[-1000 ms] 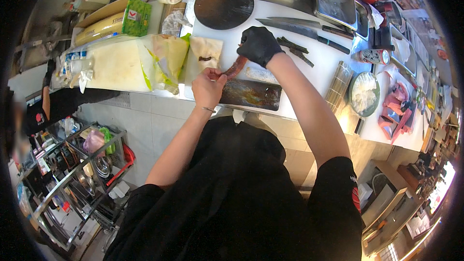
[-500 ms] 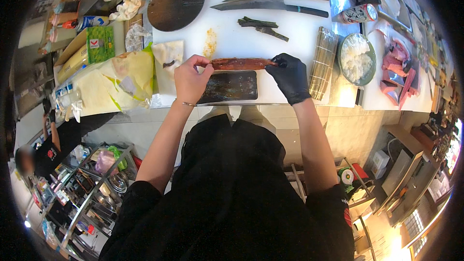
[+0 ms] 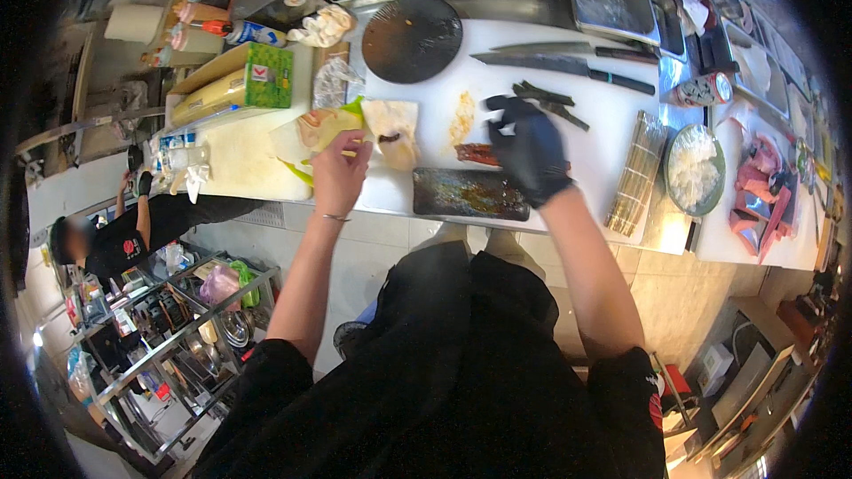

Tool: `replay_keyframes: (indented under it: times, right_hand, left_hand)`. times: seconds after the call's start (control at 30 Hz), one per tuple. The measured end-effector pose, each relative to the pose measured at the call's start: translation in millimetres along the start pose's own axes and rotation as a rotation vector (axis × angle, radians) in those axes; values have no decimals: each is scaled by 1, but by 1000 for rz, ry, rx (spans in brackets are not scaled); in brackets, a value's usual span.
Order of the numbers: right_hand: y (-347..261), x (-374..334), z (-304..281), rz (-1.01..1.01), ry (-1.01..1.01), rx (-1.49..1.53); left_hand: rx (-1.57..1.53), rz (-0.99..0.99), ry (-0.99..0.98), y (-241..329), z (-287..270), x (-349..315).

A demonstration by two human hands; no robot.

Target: The person places a cooked salmon fillet on a sheet of nori and arranges thin cucumber strips along its length. They then use a knife to cut the assembled roll into individual pieces.

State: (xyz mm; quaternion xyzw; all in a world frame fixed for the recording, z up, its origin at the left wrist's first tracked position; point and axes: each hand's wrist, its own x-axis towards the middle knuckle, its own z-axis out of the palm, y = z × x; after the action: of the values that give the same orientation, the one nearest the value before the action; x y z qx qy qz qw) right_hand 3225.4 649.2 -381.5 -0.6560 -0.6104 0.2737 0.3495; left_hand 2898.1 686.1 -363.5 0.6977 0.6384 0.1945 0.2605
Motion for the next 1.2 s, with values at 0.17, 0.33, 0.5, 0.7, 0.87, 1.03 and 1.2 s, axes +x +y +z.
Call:
replay_keyframes:
  times: [0.17,0.33,0.5,0.7,0.87,1.03,1.2]
  right_hand:
    - [-50,35,111,-124,-267,-172]
    - [-65,35,168,-25,-415,-410]
    - [-62,42,165,53,-422,-287]
    - [-85,62,170,83,-618,-482]
    - [-73,85,139,93,-611,-420]
    - [0,128,-23,-66,-157,-377]
    - [122,199,-177,102,13,-977]
  left_hand:
    - [-300,-67,45,36,-32,-10]
    - [-465,-52,-1,59,-75,-7]
    - [-454,-33,-64,49,-64,-15]
    - [-471,-60,17,41,-12,-34]
    - [-363,-92,-105,22,5,-37]
    - [230,14,-49,16,46,-4]
    - [225,-51,-110,4,89,28]
